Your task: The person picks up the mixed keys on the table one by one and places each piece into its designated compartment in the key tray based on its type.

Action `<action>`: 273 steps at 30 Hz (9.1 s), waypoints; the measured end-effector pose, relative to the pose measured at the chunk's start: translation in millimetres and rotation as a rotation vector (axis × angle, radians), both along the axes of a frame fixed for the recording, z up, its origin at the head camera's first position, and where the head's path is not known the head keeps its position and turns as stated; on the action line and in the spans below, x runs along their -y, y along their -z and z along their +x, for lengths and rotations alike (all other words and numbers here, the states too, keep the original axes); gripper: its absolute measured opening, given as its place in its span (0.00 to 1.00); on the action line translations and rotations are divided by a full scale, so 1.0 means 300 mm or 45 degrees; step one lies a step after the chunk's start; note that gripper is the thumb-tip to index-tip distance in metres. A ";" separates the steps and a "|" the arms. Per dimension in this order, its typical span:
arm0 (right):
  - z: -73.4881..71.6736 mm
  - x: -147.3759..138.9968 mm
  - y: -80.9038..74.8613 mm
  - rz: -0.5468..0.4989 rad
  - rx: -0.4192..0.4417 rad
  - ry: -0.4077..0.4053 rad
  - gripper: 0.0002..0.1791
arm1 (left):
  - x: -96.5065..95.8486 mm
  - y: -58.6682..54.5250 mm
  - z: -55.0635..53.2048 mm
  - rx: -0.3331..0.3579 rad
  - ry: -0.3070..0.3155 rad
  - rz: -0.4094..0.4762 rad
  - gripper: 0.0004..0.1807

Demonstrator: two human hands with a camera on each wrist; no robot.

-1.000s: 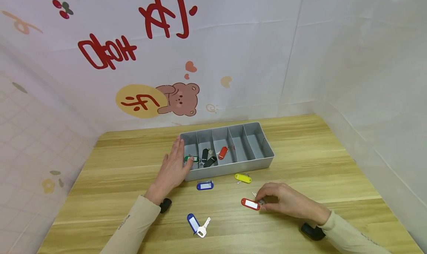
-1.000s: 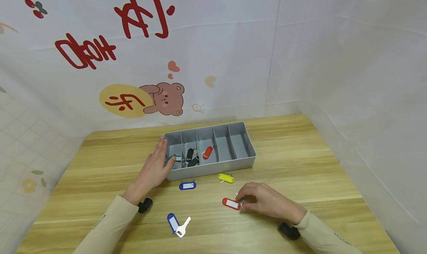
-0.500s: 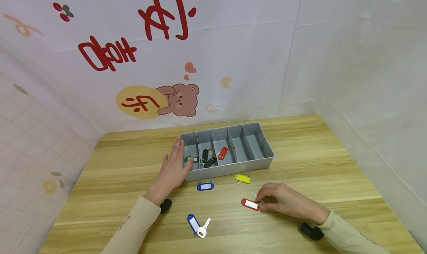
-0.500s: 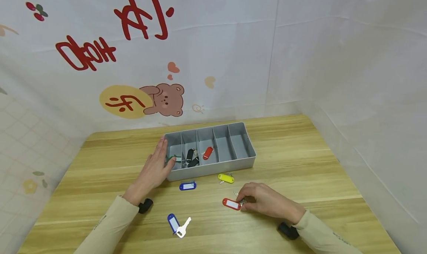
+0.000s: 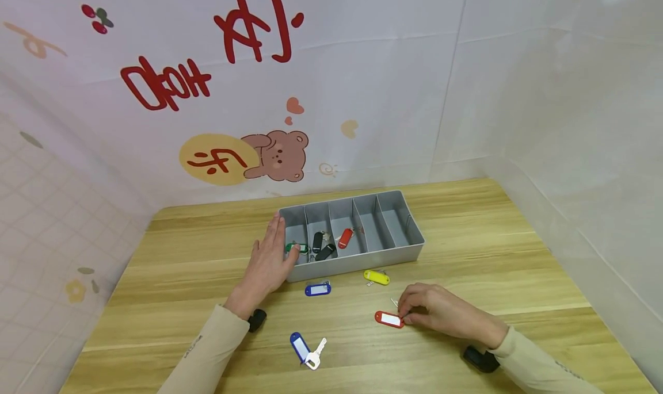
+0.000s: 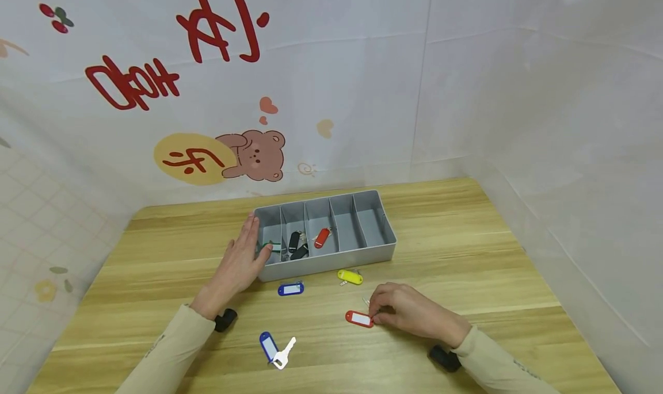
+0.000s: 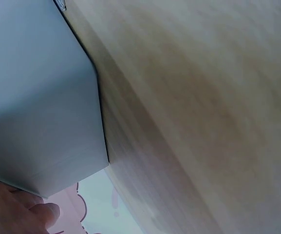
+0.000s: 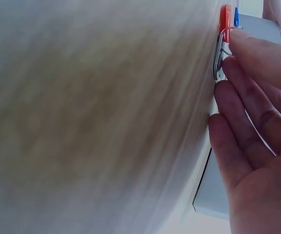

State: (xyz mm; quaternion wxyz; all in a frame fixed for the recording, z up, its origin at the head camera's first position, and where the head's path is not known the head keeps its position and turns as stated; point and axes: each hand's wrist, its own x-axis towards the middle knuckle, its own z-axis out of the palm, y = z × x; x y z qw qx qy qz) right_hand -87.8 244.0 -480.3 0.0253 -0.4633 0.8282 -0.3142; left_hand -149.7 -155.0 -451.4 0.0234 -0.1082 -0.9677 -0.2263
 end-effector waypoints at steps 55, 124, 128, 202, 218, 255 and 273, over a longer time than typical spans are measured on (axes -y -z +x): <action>-0.069 0.148 -0.240 -0.435 -0.058 0.418 0.14 | -0.005 -0.021 0.004 0.029 0.016 0.036 0.44; -0.317 0.378 -0.153 -0.323 -0.141 0.720 0.04 | 0.000 -0.008 0.004 0.033 -0.003 0.011 0.44; -0.319 0.379 -0.149 -0.278 -0.185 0.744 0.04 | 0.001 -0.006 0.004 0.029 -0.005 0.007 0.44; -0.086 0.062 -0.100 -0.199 0.275 0.271 0.22 | -0.002 0.001 -0.005 0.030 0.005 0.012 0.45; -0.087 0.041 -0.063 -0.045 0.368 0.295 0.24 | -0.005 -0.004 -0.005 0.026 0.007 0.012 0.45; -0.140 0.021 -0.040 0.094 0.239 0.190 0.13 | -0.009 -0.012 -0.002 0.049 0.001 0.007 0.45; -0.150 0.037 -0.020 0.096 0.175 0.144 0.07 | -0.010 -0.013 -0.004 0.056 -0.007 0.000 0.45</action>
